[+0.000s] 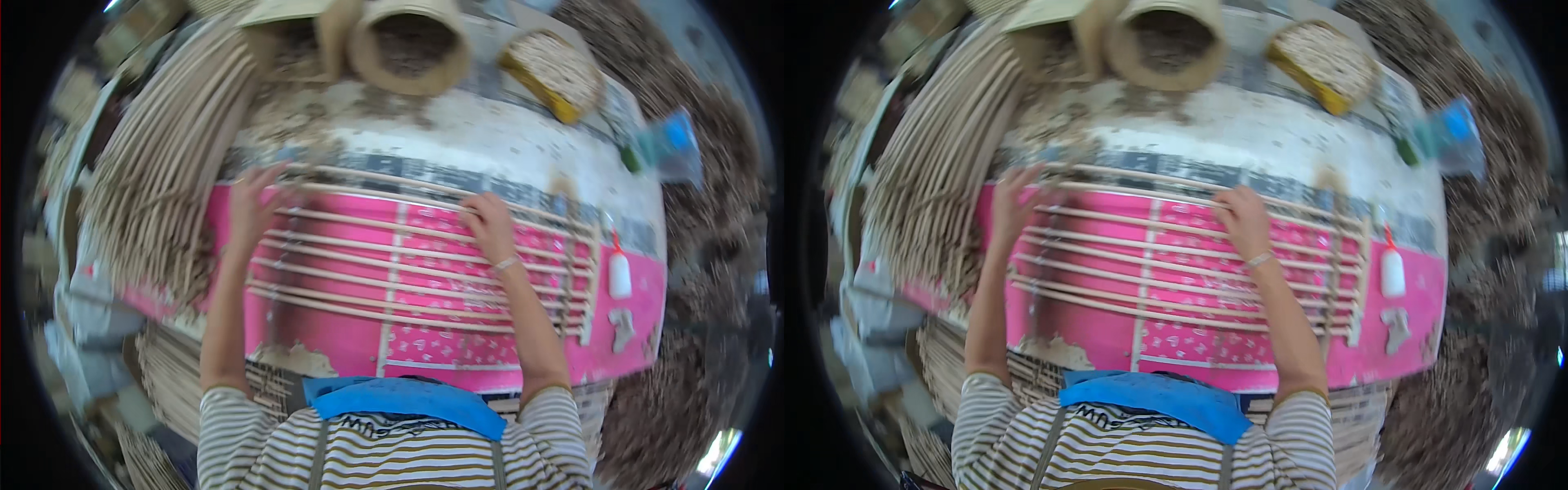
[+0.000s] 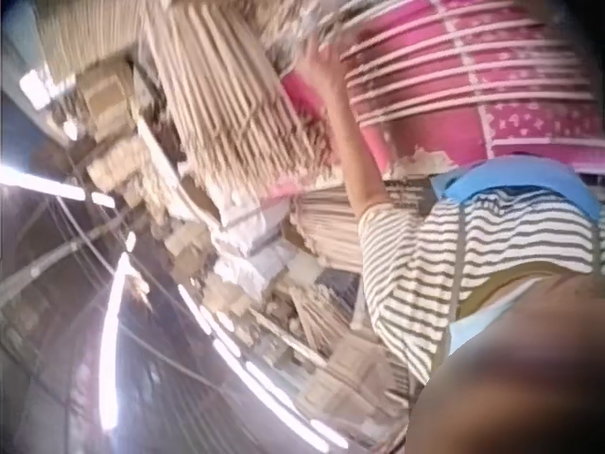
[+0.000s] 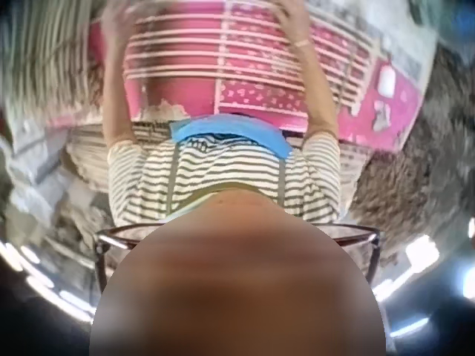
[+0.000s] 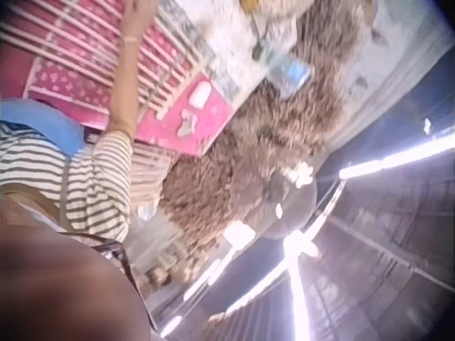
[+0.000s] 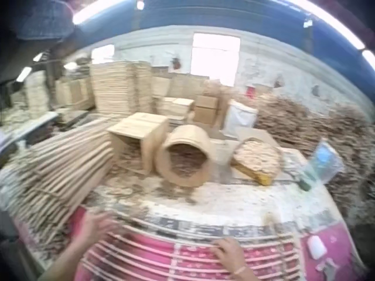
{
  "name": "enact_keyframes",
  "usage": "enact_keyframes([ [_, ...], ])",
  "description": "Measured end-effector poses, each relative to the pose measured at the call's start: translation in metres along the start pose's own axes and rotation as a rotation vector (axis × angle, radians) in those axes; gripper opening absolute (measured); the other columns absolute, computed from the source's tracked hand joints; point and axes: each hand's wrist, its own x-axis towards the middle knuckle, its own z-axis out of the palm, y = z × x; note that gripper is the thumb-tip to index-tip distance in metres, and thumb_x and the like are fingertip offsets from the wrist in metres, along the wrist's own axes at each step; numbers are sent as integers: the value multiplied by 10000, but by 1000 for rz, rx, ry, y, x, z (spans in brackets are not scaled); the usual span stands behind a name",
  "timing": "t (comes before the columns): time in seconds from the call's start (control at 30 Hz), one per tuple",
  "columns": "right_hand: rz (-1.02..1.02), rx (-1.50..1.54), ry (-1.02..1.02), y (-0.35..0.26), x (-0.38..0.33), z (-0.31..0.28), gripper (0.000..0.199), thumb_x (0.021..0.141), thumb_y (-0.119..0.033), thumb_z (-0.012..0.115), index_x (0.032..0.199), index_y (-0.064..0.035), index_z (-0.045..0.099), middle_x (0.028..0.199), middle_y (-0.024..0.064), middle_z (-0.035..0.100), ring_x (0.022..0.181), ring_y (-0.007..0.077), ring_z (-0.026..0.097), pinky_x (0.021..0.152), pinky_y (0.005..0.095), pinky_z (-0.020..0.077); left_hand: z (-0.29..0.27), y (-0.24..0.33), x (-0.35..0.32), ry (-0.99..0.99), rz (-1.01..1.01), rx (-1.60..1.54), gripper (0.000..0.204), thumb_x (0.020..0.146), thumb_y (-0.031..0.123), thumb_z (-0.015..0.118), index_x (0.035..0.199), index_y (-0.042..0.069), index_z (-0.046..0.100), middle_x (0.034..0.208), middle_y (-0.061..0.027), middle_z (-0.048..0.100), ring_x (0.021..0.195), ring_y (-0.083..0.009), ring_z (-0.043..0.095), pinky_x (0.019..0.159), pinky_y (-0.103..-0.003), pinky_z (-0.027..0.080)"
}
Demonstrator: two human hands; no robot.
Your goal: Assembling a wooden rack structure by applying glue and fitting wooden dowels into crossbars.
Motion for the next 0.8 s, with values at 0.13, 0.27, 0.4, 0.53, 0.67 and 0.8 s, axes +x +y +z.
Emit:
enact_keyframes([
  [0.13,1,13,-1,-6,-2,0,140,849,-97,765,964,-40,707,920,111,651,936,333,615,828,432,487,-3,15,2,-64,15,56,516,804,253,829,1312,248,736,1151,-35,667,1114,-286,614,971,-466,452],
  [0.27,-20,37,-2,-11,3,6,140,856,-94,770,963,-32,704,924,113,643,929,335,609,827,423,483,-4,6,-4,-62,28,70,486,808,243,827,1286,277,744,1104,-4,652,1084,-248,603,946,-440,427],
  [0.4,-20,29,6,-9,3,5,135,857,-106,777,957,-41,715,918,104,639,924,326,608,818,421,480,1,4,-4,-66,37,49,463,816,242,823,1272,269,747,1098,-5,642,1087,-250,598,948,-442,423],
  [0.53,-81,-101,40,-9,3,4,125,863,-161,787,950,-78,752,901,68,633,900,291,596,796,411,454,7,7,-2,-78,48,58,442,819,211,809,1255,253,748,1100,-10,632,1091,-247,594,943,-444,420],
  [0.67,-108,-185,48,-11,4,4,134,868,-200,787,956,-100,771,906,46,632,898,270,589,799,405,432,14,7,-1,-92,52,58,440,814,181,799,1246,249,748,1091,-15,627,1098,-245,590,944,-446,418],
  [0.8,-96,-226,38,-12,2,-1,154,873,-208,785,981,-99,772,929,45,635,917,263,594,813,405,428,17,7,4,-103,14,36,426,831,162,784,1248,235,746,1091,-30,643,1096,-265,602,952,-450,432],
])
